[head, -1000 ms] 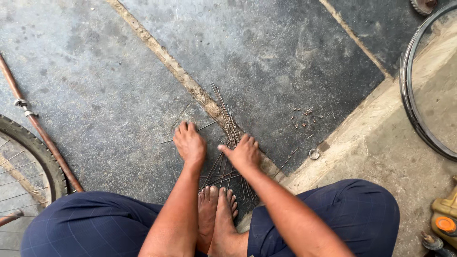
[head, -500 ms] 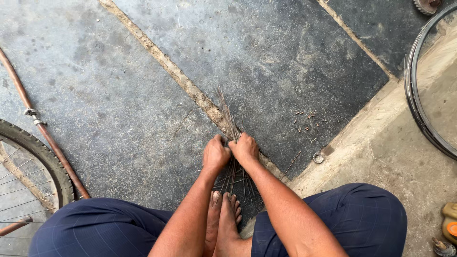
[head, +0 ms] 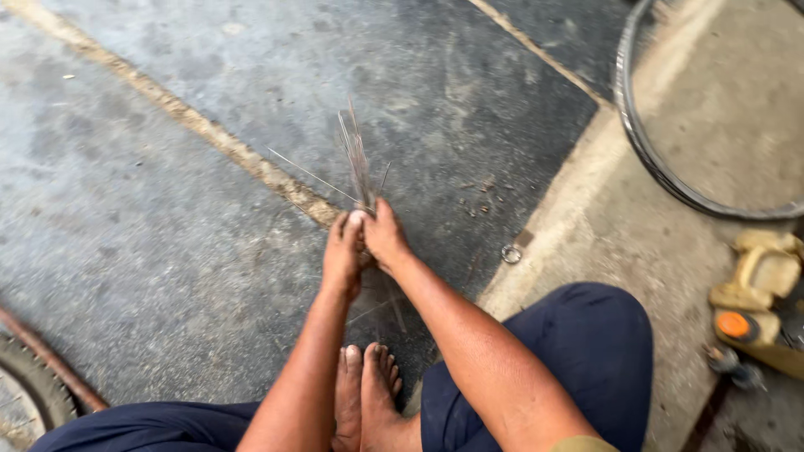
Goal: The person sits on the floor and removes multiple metal spokes from a bicycle hub by hand. They pull each spoke out of the hub's flange holes and place them on the floor. The person then gathers the removed spokes into a bundle.
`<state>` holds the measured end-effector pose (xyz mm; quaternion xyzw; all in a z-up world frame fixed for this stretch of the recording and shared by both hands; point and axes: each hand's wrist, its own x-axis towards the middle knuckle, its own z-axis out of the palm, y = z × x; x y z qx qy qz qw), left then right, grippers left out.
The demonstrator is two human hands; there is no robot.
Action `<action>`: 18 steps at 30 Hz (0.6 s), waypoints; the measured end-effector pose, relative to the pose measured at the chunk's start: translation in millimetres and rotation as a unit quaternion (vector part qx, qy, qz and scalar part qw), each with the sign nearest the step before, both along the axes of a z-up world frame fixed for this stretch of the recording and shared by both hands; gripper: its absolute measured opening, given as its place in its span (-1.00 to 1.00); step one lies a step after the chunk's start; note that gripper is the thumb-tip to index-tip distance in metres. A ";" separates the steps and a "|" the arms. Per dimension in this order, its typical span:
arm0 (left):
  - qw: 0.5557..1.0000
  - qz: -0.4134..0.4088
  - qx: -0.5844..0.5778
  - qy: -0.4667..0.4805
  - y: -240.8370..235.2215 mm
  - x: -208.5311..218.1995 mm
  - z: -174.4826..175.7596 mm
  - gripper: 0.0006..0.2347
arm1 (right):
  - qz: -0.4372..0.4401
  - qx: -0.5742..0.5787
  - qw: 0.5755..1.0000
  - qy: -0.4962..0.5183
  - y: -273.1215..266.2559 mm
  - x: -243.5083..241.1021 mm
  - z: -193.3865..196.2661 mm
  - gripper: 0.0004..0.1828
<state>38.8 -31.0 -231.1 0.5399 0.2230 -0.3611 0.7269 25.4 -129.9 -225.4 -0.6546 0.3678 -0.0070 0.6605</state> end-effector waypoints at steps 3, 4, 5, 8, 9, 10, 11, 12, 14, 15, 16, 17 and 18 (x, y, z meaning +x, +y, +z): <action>0.988 -0.013 -0.155 -0.013 10.2 17.0 31.2 -0.39 | 0.112 -0.069 0.989 0.063 11.7 2.0 27.2 -0.58; 0.987 -0.039 -0.151 -0.038 12.1 24.3 39.8 -0.41 | 0.171 -0.118 0.973 0.105 14.8 3.5 35.7 -0.54; 0.986 -0.064 -0.145 -0.058 18.0 27.0 47.1 -0.43 | 0.211 -0.179 0.958 0.081 17.7 0.1 43.3 -0.57; 0.984 -0.099 -0.125 -0.074 23.4 34.2 60.5 -0.55 | 0.287 -0.313 0.905 -0.008 17.2 -5.8 64.7 -0.54; 0.985 -0.103 -0.119 -0.068 21.6 32.2 62.1 -0.57 | 0.291 -0.324 0.899 -0.045 15.2 -12.3 71.4 -0.42; 0.989 -0.100 -0.081 -0.074 18.5 30.0 63.0 -0.59 | 0.294 -0.335 0.891 -0.081 12.5 -18.4 77.9 -0.31; 0.992 -0.094 -0.042 -0.079 15.5 29.1 64.0 -0.61 | 0.289 -0.299 0.906 -0.083 7.7 -22.7 84.2 -0.35; 0.993 -0.088 -0.003 -0.084 11.1 28.9 65.1 -0.62 | 0.283 -0.264 0.918 -0.086 -0.7 -26.7 90.3 -0.40; 0.973 -0.165 0.094 -0.132 5.6 27.4 68.7 -0.62 | 0.251 -0.181 0.948 -0.078 -21.0 -34.7 99.5 -0.46; 0.956 -0.202 0.143 -0.155 4.3 27.8 70.8 -0.62 | 0.228 -0.133 0.962 -0.068 -32.5 -37.4 101.6 -0.50; 0.963 -0.177 0.110 -0.170 3.8 29.4 72.7 -0.65 | 0.203 -0.084 0.974 -0.058 -44.8 -39.7 101.5 -0.53; 0.968 -0.153 0.077 -0.183 4.1 29.0 74.3 -0.69 | 0.147 -0.117 0.981 -0.047 -57.8 -43.7 98.9 -0.56; 0.971 -0.130 0.043 -0.195 4.7 28.5 75.8 -0.72 | 0.090 -0.149 0.984 -0.036 -71.0 -48.6 94.4 -0.59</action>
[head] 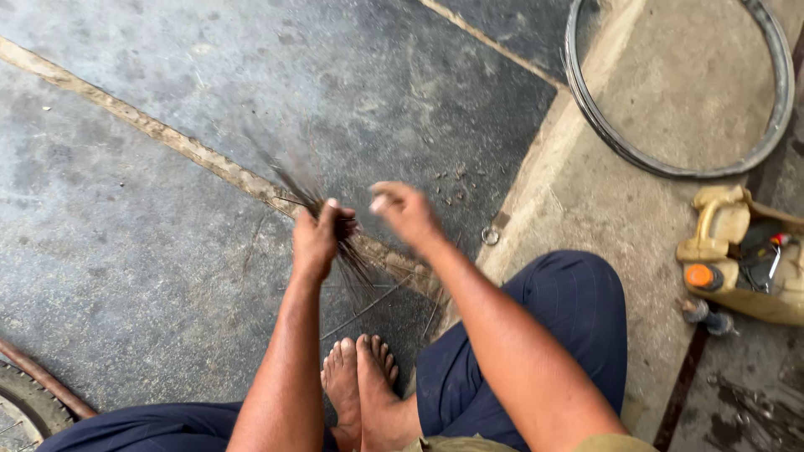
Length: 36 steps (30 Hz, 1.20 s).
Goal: The person sits on the floor and removes multiple metal spokes from a bicycle hub by hand. They pull each spoke out of the hub's flange holes and place them on the floor. The person then gathers the removed spokes into a bundle.
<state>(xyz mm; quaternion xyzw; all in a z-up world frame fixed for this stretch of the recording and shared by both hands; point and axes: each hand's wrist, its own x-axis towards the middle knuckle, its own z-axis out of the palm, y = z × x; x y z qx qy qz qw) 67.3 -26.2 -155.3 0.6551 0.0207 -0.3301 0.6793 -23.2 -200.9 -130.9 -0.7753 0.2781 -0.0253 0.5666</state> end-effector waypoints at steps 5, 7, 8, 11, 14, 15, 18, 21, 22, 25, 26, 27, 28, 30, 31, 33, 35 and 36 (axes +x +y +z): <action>0.995 0.073 0.001 -0.073 12.7 9.5 10.9 -0.78 | -0.019 -0.174 0.833 0.524 -49.2 -49.0 -41.9 -0.64; 0.991 0.088 0.014 -0.104 16.6 12.0 12.7 -0.78 | -0.004 -0.207 0.799 0.564 -49.9 -64.3 -69.2 -0.61; 0.988 0.098 0.033 -0.112 16.8 11.6 12.9 -0.78 | -0.019 -0.199 0.795 0.573 -49.0 -67.5 -82.9 -0.62; 0.988 0.116 0.027 -0.101 16.6 9.5 15.6 -0.79 | -0.057 -0.175 0.798 0.574 -49.6 -72.5 -109.6 -0.62; 0.988 0.127 0.009 -0.090 13.5 16.6 20.1 -0.79 | -0.073 -0.179 0.819 0.541 -52.8 -63.0 -112.7 -0.58; 0.988 0.128 0.011 -0.083 15.6 13.6 20.6 -0.79 | -0.073 -0.181 0.824 0.532 -46.8 -65.1 -110.9 -0.56; 0.991 0.126 -0.011 -0.045 15.2 16.4 24.0 -0.76 | -0.007 -0.238 0.924 0.298 -23.7 -44.8 -103.5 -0.45; 0.990 0.120 0.012 -0.074 16.9 17.2 28.7 -0.76 | 0.090 -0.221 0.940 0.243 14.5 -15.7 -102.2 -0.76; 0.989 0.123 0.009 -0.081 17.2 17.6 30.3 -0.77 | 0.114 -0.223 0.954 0.167 25.7 -12.1 -101.9 -0.74; 0.988 0.129 0.010 -0.086 19.9 19.1 33.8 -0.78 | 0.189 -0.297 0.927 0.126 51.9 -18.7 -102.5 -0.53; 0.988 0.132 0.017 -0.077 21.8 20.2 34.2 -0.78 | 0.215 -0.334 0.906 0.143 58.0 -21.3 -103.9 -0.43; 0.989 0.133 0.024 -0.067 23.4 19.9 33.6 -0.77 | 0.237 -0.335 0.897 0.164 63.2 -25.8 -105.8 -0.46; 0.988 0.135 0.032 -0.063 25.0 19.8 32.5 -0.78 | 0.258 -0.335 0.887 0.184 68.8 -29.4 -108.4 -0.49; 0.988 0.136 0.047 -0.055 24.9 18.7 29.3 -0.78 | 0.249 -0.331 0.892 0.182 75.4 -34.2 -113.3 -0.56; 0.988 0.131 0.053 -0.058 24.6 18.7 28.4 -0.78 | 0.219 -0.326 0.906 0.159 78.5 -32.8 -115.4 -0.61; 0.988 0.123 0.064 -0.069 22.4 20.5 27.5 -0.79 | 0.190 -0.297 0.923 0.151 81.0 -21.8 -119.6 -0.68; 0.991 0.111 0.023 -0.069 19.0 21.1 25.4 -0.79 | 0.195 -0.247 0.930 0.191 82.1 -13.3 -124.0 -0.73; 0.992 0.104 0.003 -0.066 20.0 19.1 24.3 -0.79 | 0.185 -0.225 0.933 0.210 83.1 -10.5 -127.0 -0.74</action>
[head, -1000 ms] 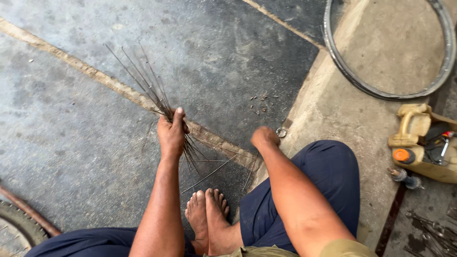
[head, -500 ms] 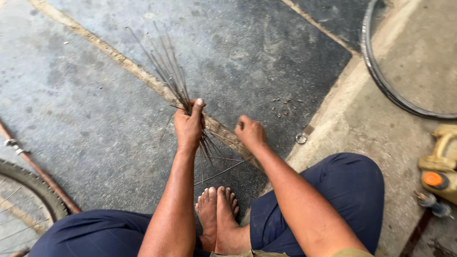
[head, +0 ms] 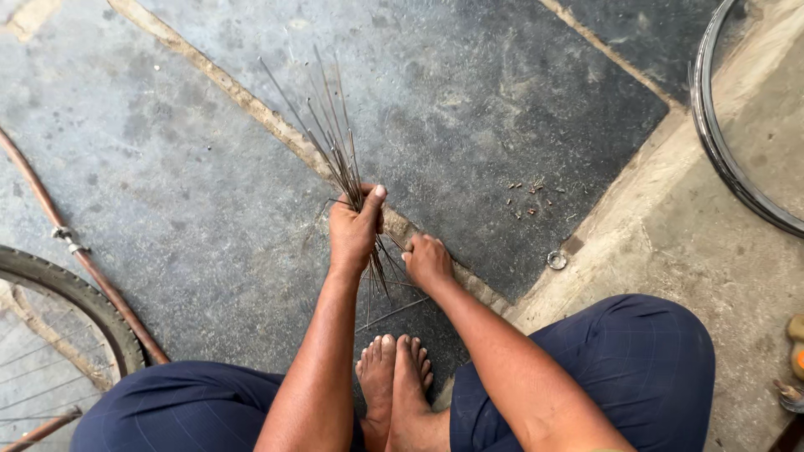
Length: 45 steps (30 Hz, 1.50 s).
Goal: The person sits on the floor and removes multiple metal spokes from a bicycle hub by hand. They pull each spoke out of the hub's flange holes and place them on the floor. The person then gathers the removed spokes into a bundle.
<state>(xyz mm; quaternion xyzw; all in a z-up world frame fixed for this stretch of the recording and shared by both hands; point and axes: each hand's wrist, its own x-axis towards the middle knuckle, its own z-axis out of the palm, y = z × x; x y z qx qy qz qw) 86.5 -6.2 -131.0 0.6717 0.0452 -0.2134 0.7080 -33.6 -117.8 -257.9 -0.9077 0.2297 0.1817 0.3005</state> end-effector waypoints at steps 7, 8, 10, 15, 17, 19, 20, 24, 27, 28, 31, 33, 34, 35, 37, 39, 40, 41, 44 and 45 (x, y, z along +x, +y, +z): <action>1.000 -0.011 -0.002 0.002 1.4 1.7 5.9 -0.76 | 0.039 -0.015 0.996 0.078 -8.8 15.5 -10.2 -0.76; 1.000 -0.011 0.017 0.002 2.9 3.6 7.5 -0.76 | 0.057 -0.019 0.995 0.075 -9.1 15.6 -10.0 -0.78; 1.000 -0.004 0.016 0.004 3.3 3.4 10.3 -0.75 | 0.087 -0.027 0.994 0.068 -12.5 9.3 -6.9 -0.78; 1.000 0.024 0.008 0.005 9.0 8.6 24.9 -0.74 | 0.095 -0.003 0.995 0.039 -19.7 9.1 12.5 -0.76; 0.999 0.015 0.040 -0.018 12.1 12.1 27.8 -0.74 | 0.072 0.017 0.997 0.015 -23.1 8.9 19.2 -0.75; 0.999 0.020 0.037 -0.024 17.5 12.4 28.2 -0.75 | 0.092 0.010 0.996 -0.019 -25.5 3.0 24.7 -0.73; 0.999 0.030 0.017 -0.020 20.4 12.1 28.6 -0.75 | 0.102 0.007 0.994 -0.035 -24.6 -2.0 27.7 -0.72; 0.998 0.046 0.047 0.003 21.5 21.1 33.0 -0.77 | 0.195 0.050 0.978 0.063 -25.4 -11.9 36.8 -0.60; 0.998 0.054 -0.021 -0.017 24.3 22.2 30.8 -0.78 | 0.271 -0.012 0.959 0.078 -19.2 -30.7 30.2 -0.47; 0.998 0.054 -0.027 -0.020 25.2 23.7 30.4 -0.78 | 0.291 -0.038 0.955 0.048 -18.3 -37.2 26.6 -0.53; 0.998 0.054 -0.031 -0.023 27.5 21.6 30.0 -0.77 | 0.297 -0.073 0.952 0.018 -12.6 -51.5 14.5 -0.78; 0.998 0.056 -0.023 -0.029 26.1 23.0 32.1 -0.77 | 0.302 -0.095 0.948 0.016 -11.7 -53.4 13.2 -0.87; 0.998 0.056 -0.023 -0.033 24.9 24.9 33.0 -0.77 | 0.314 -0.111 0.943 0.016 -12.3 -51.4 15.1 -0.88; 0.998 0.055 -0.021 -0.033 26.7 23.0 32.9 -0.77 | 0.325 -0.123 0.937 0.019 -9.4 -53.1 18.7 -0.88; 0.998 0.059 -0.012 -0.031 28.7 22.6 31.2 -0.77 | 0.259 -0.103 0.959 0.052 -12.1 -48.6 30.5 -0.86; 0.997 0.067 0.001 -0.026 29.6 23.3 27.3 -0.77 | 0.201 -0.086 0.971 0.095 -18.7 -38.1 44.6 -0.79; 0.997 0.071 -0.003 -0.026 30.3 23.2 24.5 -0.77 | 0.178 -0.079 0.973 0.121 -23.0 -32.1 50.9 -0.74; 0.997 0.076 -0.007 -0.025 30.7 23.9 22.0 -0.77 | 0.154 -0.073 0.974 0.147 -25.6 -27.4 56.4 -0.68; 0.995 0.099 0.006 -0.021 29.3 28.3 16.5 -0.78 | 0.102 -0.049 0.991 0.074 -29.7 -21.4 65.1 -0.65; 0.994 0.108 0.015 -0.016 29.7 26.9 14.0 -0.78 | 0.104 -0.026 0.993 0.052 -27.3 -25.2 63.4 -0.66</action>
